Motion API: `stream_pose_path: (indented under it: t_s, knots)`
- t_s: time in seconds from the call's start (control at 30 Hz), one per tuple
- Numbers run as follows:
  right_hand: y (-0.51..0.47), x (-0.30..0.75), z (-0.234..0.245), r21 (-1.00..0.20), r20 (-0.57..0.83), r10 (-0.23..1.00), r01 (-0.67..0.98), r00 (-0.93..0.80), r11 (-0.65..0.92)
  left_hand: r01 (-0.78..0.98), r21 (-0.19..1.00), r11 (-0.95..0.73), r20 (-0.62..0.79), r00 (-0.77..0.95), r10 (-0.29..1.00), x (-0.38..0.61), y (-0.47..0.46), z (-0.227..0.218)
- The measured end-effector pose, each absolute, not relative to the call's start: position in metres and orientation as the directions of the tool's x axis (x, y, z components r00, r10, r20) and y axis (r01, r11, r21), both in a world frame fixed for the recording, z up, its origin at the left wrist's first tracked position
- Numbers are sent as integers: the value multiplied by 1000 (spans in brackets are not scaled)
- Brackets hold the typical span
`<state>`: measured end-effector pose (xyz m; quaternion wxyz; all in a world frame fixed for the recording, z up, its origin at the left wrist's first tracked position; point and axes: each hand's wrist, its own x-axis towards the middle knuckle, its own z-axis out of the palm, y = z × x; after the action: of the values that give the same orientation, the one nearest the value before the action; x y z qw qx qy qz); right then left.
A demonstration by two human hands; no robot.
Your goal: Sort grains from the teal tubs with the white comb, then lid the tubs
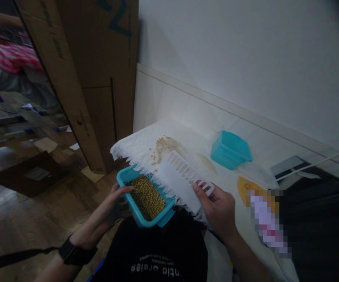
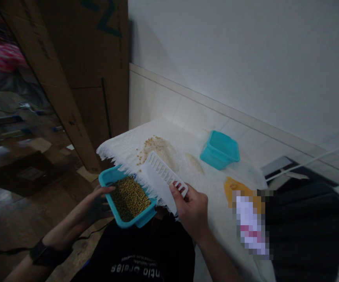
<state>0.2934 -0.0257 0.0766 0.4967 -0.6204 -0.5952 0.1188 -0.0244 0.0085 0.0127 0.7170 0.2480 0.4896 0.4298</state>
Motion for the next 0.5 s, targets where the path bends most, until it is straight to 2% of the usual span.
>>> stream_pose_path:
  t_s: [0.33, 0.43, 0.5]
  knots:
    - [-29, 283, 84, -803, 433, 833, 568, 344, 182, -377, 752, 540, -534, 130, 835, -24, 14, 9]
    - [-32, 282, 82, -788, 442, 835, 587, 326, 188, -372, 722, 584, -583, 129, 802, -27, 20, -1]
    - [-33, 280, 78, -781, 447, 843, 590, 301, 203, -384, 727, 569, -556, 158, 816, -30, 22, -8]
